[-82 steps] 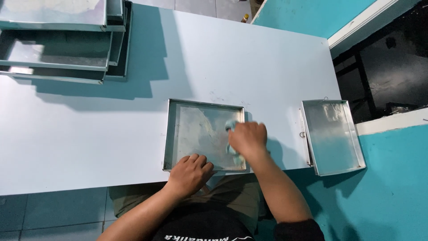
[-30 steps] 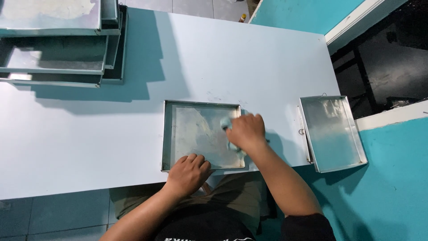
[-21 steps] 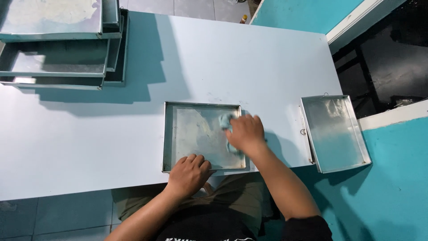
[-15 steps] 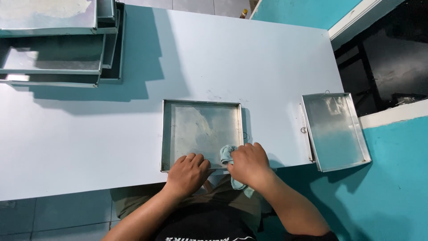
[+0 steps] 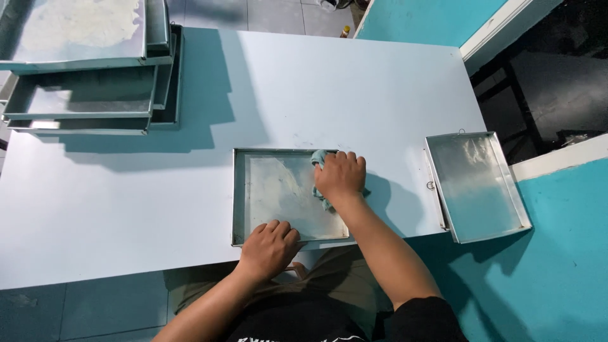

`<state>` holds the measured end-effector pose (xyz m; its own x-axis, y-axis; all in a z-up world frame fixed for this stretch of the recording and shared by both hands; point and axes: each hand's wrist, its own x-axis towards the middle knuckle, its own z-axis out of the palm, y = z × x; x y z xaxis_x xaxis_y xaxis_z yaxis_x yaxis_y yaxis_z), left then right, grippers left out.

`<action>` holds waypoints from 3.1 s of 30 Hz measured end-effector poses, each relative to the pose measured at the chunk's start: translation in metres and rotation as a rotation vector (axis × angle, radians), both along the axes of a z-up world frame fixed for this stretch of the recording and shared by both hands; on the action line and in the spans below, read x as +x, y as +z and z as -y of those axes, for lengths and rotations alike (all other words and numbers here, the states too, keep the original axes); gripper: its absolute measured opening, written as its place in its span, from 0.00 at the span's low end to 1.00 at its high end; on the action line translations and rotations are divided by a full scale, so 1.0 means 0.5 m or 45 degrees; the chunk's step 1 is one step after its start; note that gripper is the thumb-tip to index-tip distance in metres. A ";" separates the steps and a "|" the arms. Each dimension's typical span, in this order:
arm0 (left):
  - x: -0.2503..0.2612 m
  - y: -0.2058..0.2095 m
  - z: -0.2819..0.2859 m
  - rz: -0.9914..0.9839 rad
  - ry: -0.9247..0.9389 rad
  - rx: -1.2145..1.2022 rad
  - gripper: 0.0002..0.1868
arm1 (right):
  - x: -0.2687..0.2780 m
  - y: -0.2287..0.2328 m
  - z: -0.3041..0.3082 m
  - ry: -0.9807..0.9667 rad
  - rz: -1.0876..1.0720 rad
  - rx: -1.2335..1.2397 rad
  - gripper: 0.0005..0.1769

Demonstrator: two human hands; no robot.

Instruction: The person wipes the surface of a metal tray with a cloth, then places it aside and repeats the process with another tray from a stack. The person handles the trays one at a time, wiping each surface thoroughly.

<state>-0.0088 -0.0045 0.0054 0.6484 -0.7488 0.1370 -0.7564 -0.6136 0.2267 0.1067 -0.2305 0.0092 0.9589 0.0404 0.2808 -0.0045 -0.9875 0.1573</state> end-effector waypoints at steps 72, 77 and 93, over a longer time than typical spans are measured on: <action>-0.009 -0.074 0.002 0.285 0.065 -0.243 0.08 | -0.017 0.082 0.034 0.163 0.081 -0.166 0.32; -0.003 -0.068 0.001 0.312 0.032 -0.264 0.16 | 0.047 0.027 0.076 0.170 -0.017 -0.202 0.28; -0.005 -0.059 0.004 0.378 0.114 -0.365 0.09 | 0.156 -0.024 -0.269 0.745 0.160 -0.015 0.10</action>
<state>-0.0115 -0.0064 -0.0239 0.6102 -0.5957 0.5224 -0.7612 -0.6237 0.1779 0.1847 -0.0957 -0.0026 0.7358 0.5556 0.3873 0.5202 -0.8298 0.2020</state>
